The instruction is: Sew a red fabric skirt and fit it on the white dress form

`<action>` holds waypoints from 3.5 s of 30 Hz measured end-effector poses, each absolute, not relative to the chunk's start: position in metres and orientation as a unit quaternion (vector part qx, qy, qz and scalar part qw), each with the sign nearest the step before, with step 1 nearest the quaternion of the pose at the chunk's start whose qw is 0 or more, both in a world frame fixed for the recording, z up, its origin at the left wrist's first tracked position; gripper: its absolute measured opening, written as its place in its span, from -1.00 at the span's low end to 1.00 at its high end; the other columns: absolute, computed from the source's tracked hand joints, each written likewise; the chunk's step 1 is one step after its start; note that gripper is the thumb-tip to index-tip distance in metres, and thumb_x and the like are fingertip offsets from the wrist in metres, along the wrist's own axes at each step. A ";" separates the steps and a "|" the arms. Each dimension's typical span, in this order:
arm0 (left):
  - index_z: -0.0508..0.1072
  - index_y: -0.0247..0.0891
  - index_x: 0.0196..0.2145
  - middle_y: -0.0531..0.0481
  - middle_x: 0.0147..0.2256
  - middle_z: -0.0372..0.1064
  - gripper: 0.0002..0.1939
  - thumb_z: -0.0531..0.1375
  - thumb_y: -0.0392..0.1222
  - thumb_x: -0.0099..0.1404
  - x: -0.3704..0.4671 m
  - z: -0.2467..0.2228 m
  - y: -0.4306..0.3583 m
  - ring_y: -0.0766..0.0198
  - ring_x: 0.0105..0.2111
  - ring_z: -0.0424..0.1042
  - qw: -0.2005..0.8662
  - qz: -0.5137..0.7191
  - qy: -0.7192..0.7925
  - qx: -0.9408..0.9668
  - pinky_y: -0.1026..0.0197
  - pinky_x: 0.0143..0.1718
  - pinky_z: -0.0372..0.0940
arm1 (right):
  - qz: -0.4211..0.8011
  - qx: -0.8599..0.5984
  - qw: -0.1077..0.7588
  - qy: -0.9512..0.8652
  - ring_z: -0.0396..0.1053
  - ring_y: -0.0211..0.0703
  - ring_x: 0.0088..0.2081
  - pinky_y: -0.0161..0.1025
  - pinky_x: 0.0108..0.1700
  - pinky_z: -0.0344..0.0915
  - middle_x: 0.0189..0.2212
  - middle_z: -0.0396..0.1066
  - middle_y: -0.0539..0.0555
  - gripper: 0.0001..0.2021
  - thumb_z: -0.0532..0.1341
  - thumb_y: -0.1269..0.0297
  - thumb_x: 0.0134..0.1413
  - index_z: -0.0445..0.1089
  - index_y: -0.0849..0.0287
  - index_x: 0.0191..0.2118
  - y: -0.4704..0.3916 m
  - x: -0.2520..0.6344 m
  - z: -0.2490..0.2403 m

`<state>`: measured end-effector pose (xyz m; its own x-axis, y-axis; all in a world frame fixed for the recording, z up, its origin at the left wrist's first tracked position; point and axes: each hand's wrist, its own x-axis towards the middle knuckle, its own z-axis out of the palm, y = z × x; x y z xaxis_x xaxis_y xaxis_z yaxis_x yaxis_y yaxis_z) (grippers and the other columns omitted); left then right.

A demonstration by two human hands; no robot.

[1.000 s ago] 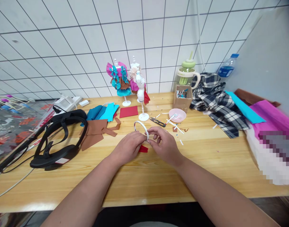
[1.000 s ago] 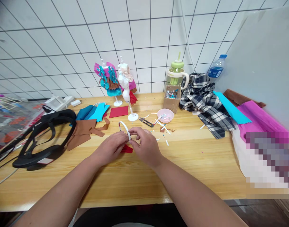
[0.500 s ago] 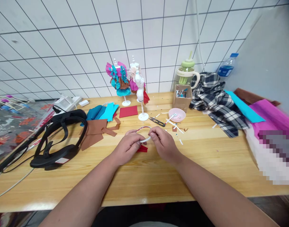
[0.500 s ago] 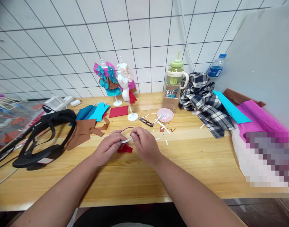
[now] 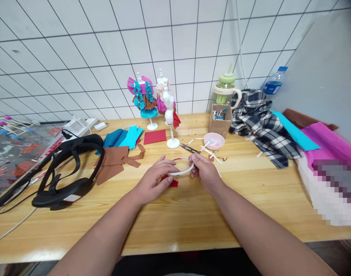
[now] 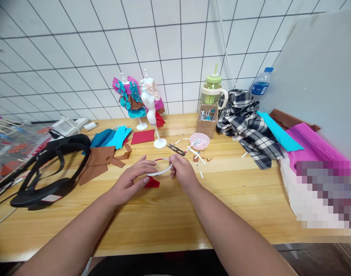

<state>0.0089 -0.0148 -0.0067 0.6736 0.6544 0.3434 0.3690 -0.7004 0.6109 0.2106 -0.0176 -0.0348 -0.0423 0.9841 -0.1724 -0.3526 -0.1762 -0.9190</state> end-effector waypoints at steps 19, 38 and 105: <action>0.39 -0.22 0.05 -0.07 -0.10 0.50 -0.68 0.07 -0.17 0.38 0.011 -0.008 -0.018 0.23 -0.16 0.49 0.318 0.275 0.344 0.839 0.24 -0.10 0.33 | 0.290 -0.459 0.482 -0.688 0.26 -0.23 -0.37 -0.28 -0.37 0.29 -0.10 0.43 0.06 -0.53 0.17 0.40 0.07 0.22 0.06 0.13 -0.037 0.204 -0.026; 0.48 -0.22 -0.06 -0.03 -0.32 0.51 -0.69 0.03 -0.10 0.40 0.009 -0.003 -0.018 0.26 -0.33 0.45 0.256 0.260 0.362 0.858 0.27 -0.27 0.27 | 0.459 -0.496 0.464 -0.573 0.17 -0.33 -0.57 -0.33 -0.49 0.11 -0.45 0.33 -0.10 -0.67 0.13 0.36 0.02 0.22 0.10 -0.04 -0.033 0.205 -0.025; 0.41 -0.27 -0.56 0.06 -0.58 0.31 -0.75 0.08 -0.15 0.20 0.022 -0.004 -0.018 0.32 -0.52 0.29 0.261 0.341 0.488 0.760 0.30 -0.47 0.16 | 0.231 -0.439 0.454 -0.740 0.30 -0.17 -0.28 -0.25 -0.24 0.19 -0.34 0.34 0.03 -0.89 0.04 0.37 0.24 0.26 0.12 -0.32 -0.044 0.190 -0.021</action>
